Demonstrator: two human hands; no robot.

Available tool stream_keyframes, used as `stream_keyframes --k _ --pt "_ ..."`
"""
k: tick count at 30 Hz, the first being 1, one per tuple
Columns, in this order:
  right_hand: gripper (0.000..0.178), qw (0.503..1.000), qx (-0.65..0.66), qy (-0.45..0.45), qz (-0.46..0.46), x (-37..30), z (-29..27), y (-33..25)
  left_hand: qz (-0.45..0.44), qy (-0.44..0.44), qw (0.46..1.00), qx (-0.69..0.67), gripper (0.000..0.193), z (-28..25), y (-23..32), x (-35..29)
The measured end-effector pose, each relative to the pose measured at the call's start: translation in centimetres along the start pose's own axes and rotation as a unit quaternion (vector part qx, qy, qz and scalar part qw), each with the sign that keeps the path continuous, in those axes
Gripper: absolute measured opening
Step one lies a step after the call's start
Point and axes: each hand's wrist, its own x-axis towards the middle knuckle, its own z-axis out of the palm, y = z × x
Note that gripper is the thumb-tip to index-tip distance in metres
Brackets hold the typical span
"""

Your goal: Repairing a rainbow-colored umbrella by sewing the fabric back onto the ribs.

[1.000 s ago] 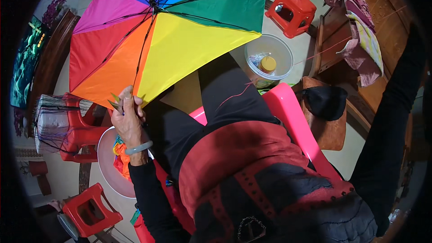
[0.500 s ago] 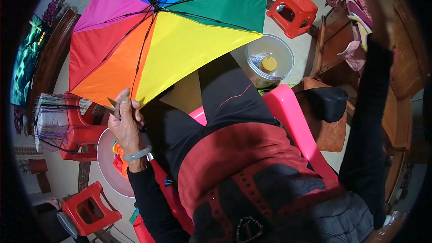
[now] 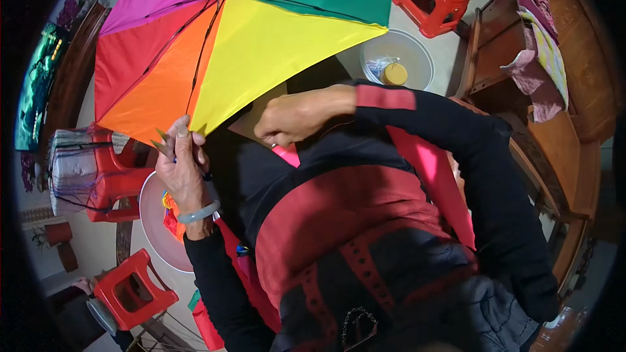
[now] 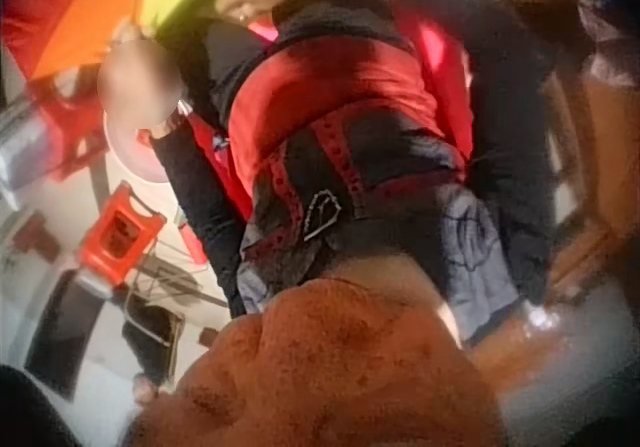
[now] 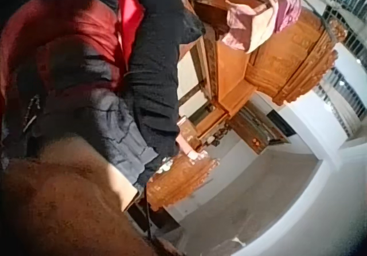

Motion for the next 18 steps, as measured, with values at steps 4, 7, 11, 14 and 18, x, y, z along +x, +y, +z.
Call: stream_keyframes --k 4,7,11,14,18 --pt "0.009 0.983 0.064 -0.151 0.078 3.9 4.0 4.7 -0.010 0.015 1.000 -0.017 0.025 -0.3 -0.1 0.2" --pt "0.008 0.972 0.038 -0.113 0.202 3.9 2.5 2.8 -0.015 0.001 1.000 -0.008 0.025 -0.5 -0.2 0.3" --pt "0.008 0.980 0.022 -0.032 0.195 1.3 0.3 -0.6 0.014 -0.008 1.000 -0.009 0.024 -0.9 -0.5 0.4" --pt "0.011 0.983 -0.120 -0.100 0.093 -1.6 1.1 -1.5 0.013 -0.016 1.000 -0.015 0.024 -0.7 -0.5 0.3" --pt "0.014 0.942 -0.278 -0.114 0.147 -3.6 4.3 -1.5 0.018 -0.023 0.999 -0.014 0.023 -0.6 -0.6 0.3"
